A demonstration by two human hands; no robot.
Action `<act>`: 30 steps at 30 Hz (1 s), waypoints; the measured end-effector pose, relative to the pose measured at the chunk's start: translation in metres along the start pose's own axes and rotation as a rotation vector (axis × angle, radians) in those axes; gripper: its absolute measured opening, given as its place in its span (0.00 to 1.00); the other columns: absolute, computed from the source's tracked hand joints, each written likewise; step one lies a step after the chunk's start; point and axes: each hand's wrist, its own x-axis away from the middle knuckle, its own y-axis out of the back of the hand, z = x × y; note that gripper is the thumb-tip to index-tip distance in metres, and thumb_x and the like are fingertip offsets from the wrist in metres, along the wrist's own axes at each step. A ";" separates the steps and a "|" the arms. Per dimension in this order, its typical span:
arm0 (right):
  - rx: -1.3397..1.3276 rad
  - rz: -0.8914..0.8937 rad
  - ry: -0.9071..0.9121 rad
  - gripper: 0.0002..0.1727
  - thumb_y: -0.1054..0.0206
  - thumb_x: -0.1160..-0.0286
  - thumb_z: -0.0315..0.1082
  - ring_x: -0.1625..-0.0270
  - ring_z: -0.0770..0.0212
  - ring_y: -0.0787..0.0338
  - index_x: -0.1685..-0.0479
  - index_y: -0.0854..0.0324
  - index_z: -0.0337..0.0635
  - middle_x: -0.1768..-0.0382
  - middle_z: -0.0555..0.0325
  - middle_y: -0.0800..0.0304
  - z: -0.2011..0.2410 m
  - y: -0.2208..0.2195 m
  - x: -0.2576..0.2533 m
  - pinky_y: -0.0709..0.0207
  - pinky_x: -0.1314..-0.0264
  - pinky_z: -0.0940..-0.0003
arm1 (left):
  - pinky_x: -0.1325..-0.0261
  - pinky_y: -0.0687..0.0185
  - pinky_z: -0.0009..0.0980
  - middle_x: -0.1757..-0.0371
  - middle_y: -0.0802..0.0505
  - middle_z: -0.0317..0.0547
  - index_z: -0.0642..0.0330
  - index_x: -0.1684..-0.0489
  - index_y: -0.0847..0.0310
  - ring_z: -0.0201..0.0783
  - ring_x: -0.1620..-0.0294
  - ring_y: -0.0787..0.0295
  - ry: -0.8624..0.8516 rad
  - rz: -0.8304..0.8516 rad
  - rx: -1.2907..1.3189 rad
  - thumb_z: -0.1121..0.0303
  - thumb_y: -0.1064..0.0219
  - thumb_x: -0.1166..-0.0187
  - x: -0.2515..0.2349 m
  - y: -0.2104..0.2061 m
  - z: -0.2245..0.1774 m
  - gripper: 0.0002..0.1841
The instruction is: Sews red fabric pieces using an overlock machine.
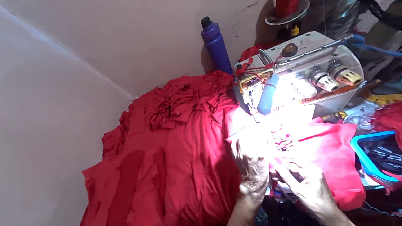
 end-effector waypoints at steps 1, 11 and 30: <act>0.004 -0.009 0.012 0.13 0.32 0.24 0.35 0.67 0.82 0.09 0.57 0.11 0.31 0.66 0.61 0.07 0.000 0.000 -0.004 0.14 0.61 0.85 | 0.35 0.22 0.48 0.53 0.03 0.48 0.55 0.54 0.03 0.49 0.48 0.07 0.017 0.018 -0.004 0.67 0.29 0.26 -0.002 -0.001 -0.001 0.10; 0.081 -0.064 0.092 0.13 0.37 0.22 0.34 0.69 0.79 0.09 0.55 0.10 0.33 0.69 0.62 0.06 -0.001 -0.009 -0.041 0.13 0.62 0.82 | 0.25 0.26 0.52 0.36 0.09 0.59 0.67 0.39 0.12 0.57 0.31 0.14 0.172 0.278 0.089 0.67 0.28 0.27 -0.027 0.001 0.009 0.19; 0.551 0.140 0.319 0.20 0.38 0.17 0.42 0.52 0.41 0.06 0.44 0.10 0.35 0.51 0.36 0.07 -0.031 0.075 -0.045 0.19 0.50 0.39 | 0.27 0.27 0.34 0.34 0.12 0.51 0.63 0.36 0.17 0.40 0.31 0.18 0.339 0.420 0.399 0.74 0.35 0.17 -0.036 0.090 -0.023 0.14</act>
